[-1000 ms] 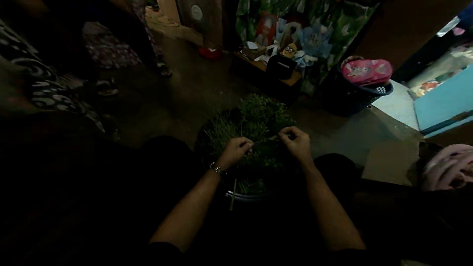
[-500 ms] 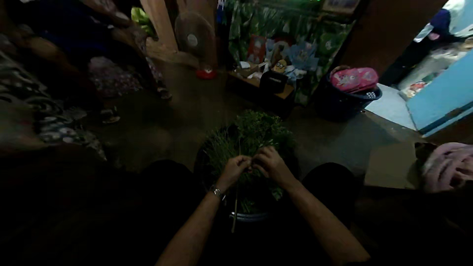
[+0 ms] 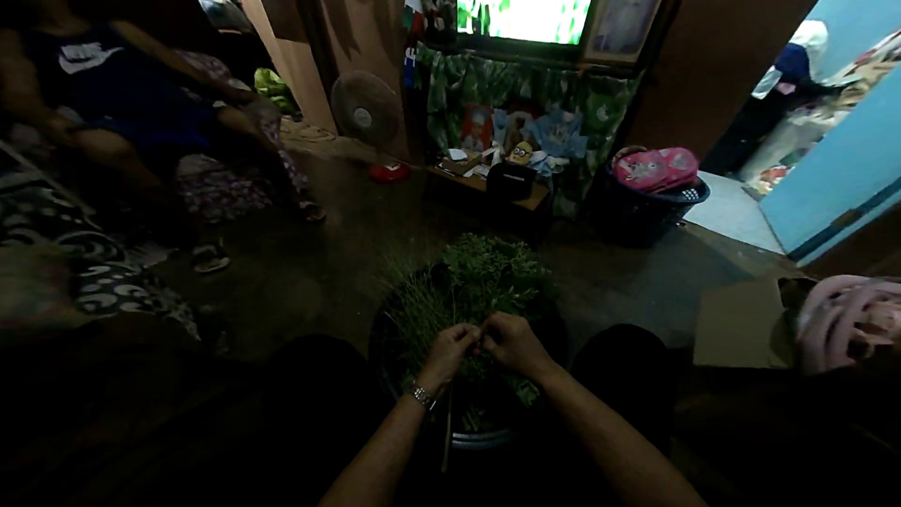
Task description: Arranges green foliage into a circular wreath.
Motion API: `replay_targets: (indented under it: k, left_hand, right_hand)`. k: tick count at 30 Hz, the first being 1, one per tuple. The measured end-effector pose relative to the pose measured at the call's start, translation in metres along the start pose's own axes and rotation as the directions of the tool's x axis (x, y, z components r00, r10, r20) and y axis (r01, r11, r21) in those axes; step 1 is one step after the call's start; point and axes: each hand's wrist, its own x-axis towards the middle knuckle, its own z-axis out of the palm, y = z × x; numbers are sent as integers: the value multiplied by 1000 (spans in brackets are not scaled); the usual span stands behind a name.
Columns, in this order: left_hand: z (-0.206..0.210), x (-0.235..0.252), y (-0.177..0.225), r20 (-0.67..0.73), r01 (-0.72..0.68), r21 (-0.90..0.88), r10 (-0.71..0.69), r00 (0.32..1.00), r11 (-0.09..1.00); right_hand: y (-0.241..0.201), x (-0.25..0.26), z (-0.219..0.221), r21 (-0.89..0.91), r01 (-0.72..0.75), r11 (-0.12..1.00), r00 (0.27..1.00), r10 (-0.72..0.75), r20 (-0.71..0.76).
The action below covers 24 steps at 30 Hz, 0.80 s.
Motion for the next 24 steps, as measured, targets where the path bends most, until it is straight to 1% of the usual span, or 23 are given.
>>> replay_targets:
  k: [5, 7, 8, 10, 11, 12, 14, 16, 17, 20, 22, 24]
  left_hand:
    - [-2, -2, 7, -15, 25, 70, -24, 1000, 997]
    - [-8, -1, 8, -66, 25, 95, -19, 998, 995]
    - [-12, 1, 8, -98, 26, 93, -17, 995, 995]
    - [-22, 4, 10, -138, 29, 116, -13, 990, 993]
    - [-26, 4, 12, -127, 41, 157, -21, 992, 987]
    - [-30, 3, 14, -96, 62, 215, -42, 995, 975]
    - [-32, 2, 17, 9, 74, 334, -82, 997, 940]
    - [-29, 1, 18, 100, 46, 385, -91, 991, 922]
    - [-27, 0, 17, 129, 30, 381, -86, 988, 924]
    - [-28, -1, 18, 176, 32, 313, -91, 980, 949]
    - [-31, -2, 19, 188, 45, 282, -102, 977, 958]
    - [-34, -2, 16, 210, 35, 262, -93, 973, 964]
  right_hand:
    - [-7, 0, -3, -3, -30, 1000, 1000, 30, -9]
    - [-11, -1, -9, 4, -74, 997, 997, 74, -13]
    - [-11, -2, -13, -8, -70, 997, 996, 70, -48]
    - [-5, -3, -18, -76, -12, 997, 988, 0, -153]
    - [1, -3, -20, -149, 35, 988, 980, -63, -189]
    - [7, -2, -21, -220, 79, 972, 975, -121, -185]
    - [16, 1, -22, -314, 144, 938, 978, -183, -101]
    - [16, 2, -20, -304, 181, 935, 983, -179, 33]
    - [17, 2, -17, -280, 193, 941, 981, -177, 79]
    - [13, 0, -16, -162, 158, 974, 979, -133, 157]
    - [10, 0, -21, -55, 97, 994, 975, -84, 205]
    - [7, 0, -25, 13, 28, 1000, 971, -30, 239]
